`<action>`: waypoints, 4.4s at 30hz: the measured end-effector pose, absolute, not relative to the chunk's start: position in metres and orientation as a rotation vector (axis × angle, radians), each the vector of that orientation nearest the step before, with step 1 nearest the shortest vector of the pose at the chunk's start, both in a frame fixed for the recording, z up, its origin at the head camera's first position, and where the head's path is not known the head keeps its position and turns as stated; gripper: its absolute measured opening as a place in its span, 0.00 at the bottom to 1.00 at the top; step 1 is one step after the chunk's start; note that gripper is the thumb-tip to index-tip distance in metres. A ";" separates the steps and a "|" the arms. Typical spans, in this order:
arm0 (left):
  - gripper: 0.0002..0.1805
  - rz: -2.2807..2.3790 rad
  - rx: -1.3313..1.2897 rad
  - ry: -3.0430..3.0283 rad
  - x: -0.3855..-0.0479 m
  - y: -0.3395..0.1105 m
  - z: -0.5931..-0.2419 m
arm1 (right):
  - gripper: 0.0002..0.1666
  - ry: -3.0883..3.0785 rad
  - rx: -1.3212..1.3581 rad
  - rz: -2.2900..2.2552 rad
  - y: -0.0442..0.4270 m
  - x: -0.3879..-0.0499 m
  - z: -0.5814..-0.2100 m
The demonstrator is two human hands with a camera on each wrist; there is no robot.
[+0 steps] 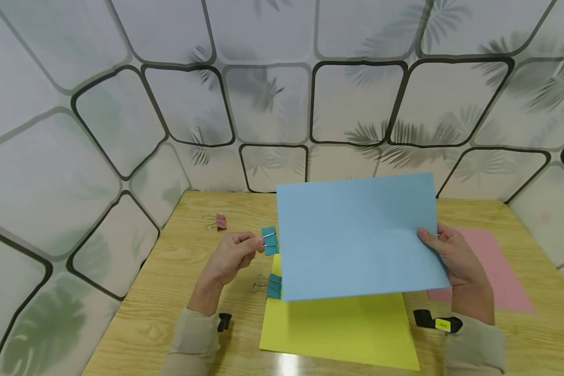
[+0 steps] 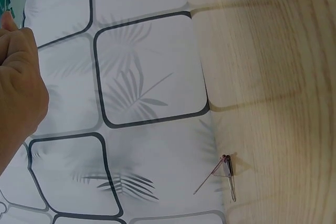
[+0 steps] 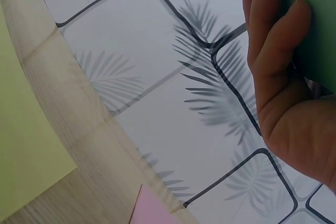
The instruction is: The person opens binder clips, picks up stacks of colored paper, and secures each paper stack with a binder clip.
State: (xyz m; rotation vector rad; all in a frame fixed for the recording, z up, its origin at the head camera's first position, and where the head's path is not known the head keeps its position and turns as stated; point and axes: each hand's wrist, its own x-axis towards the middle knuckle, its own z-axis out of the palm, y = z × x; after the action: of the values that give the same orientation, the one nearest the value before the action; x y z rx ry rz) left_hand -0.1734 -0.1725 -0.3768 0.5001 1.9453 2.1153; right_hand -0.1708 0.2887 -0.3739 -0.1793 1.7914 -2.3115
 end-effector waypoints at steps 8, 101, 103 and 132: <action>0.17 2.127 0.555 1.904 -0.173 -0.172 -0.376 | 0.20 1.678 -0.273 -2.364 0.293 -0.171 -0.378; 0.08 2.050 0.321 1.965 -0.162 -0.171 -0.353 | 0.16 1.969 -0.478 -2.210 0.271 -0.162 -0.363; 0.06 2.135 0.257 1.969 -0.163 -0.167 -0.348 | 0.19 1.987 -0.523 -2.187 0.271 -0.162 -0.361; 0.23 2.156 0.119 2.302 -0.211 -0.154 -0.351 | 0.28 2.786 -0.315 -1.919 0.253 -0.183 -0.372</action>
State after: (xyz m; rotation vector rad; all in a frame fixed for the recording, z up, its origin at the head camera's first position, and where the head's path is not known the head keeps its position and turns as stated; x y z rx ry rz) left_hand -0.2112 -0.1539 -0.3506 0.1190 2.3025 2.1564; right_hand -0.1835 0.2528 -0.3716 -0.3146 2.7860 -1.9189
